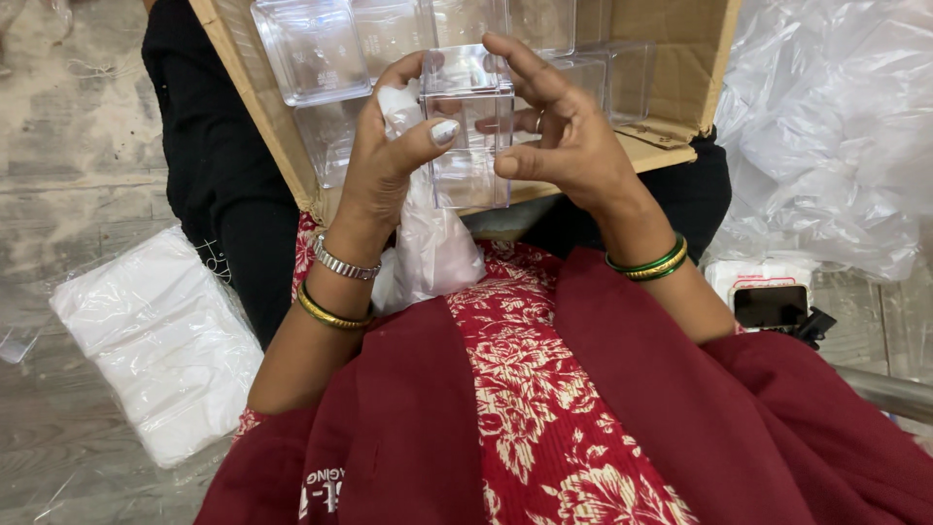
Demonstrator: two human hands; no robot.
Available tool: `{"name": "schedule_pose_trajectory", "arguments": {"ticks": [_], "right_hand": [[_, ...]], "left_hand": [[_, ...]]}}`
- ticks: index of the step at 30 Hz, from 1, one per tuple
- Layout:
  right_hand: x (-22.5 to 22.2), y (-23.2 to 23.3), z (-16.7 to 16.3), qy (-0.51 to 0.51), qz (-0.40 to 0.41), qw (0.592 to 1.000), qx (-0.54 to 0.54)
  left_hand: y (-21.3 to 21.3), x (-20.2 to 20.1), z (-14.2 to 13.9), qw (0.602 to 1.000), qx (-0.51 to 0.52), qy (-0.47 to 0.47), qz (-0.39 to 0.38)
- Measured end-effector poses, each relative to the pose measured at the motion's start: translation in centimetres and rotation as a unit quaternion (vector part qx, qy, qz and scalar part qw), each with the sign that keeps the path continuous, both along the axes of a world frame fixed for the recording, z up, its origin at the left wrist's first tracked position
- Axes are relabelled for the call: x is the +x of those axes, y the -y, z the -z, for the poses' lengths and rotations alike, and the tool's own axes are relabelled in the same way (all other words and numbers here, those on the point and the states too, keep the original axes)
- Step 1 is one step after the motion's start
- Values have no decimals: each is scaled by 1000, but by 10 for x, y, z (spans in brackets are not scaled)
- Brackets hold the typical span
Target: The person sits on the floor with a cardboard box of clear plastic boxes on their lap. They take plastic boxes from the box one at a time, place them into small plastic bags, and set the filled bags aside.
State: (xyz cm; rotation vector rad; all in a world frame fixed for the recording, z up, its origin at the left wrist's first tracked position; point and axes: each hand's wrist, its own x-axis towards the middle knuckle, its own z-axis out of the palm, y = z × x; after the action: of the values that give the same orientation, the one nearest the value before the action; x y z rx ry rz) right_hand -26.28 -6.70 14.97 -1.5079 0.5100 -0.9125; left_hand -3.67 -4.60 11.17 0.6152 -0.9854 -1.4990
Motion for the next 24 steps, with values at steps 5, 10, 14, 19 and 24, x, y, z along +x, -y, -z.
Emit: {"name": "schedule_pose_trajectory", "arguments": {"ticks": [5,10,14,19,24], "right_hand": [[-5,0,8,27,12,998,60],[-13,6,30,-163,233,959,-15],[-4,15,60,-445,332,811,-182],[1,23,74,-403,352,788,-303],[13,14,50,-26,112,992,50]], "left_hand": [[10,-1,12,998,11,63,23],[22,13,25,990,31,106,-89],[21,31,24,994,-40,19,-103],[13,21,7,996,-37,-51,-64],[1,2,-9,998,-44,-25,-30]]}}
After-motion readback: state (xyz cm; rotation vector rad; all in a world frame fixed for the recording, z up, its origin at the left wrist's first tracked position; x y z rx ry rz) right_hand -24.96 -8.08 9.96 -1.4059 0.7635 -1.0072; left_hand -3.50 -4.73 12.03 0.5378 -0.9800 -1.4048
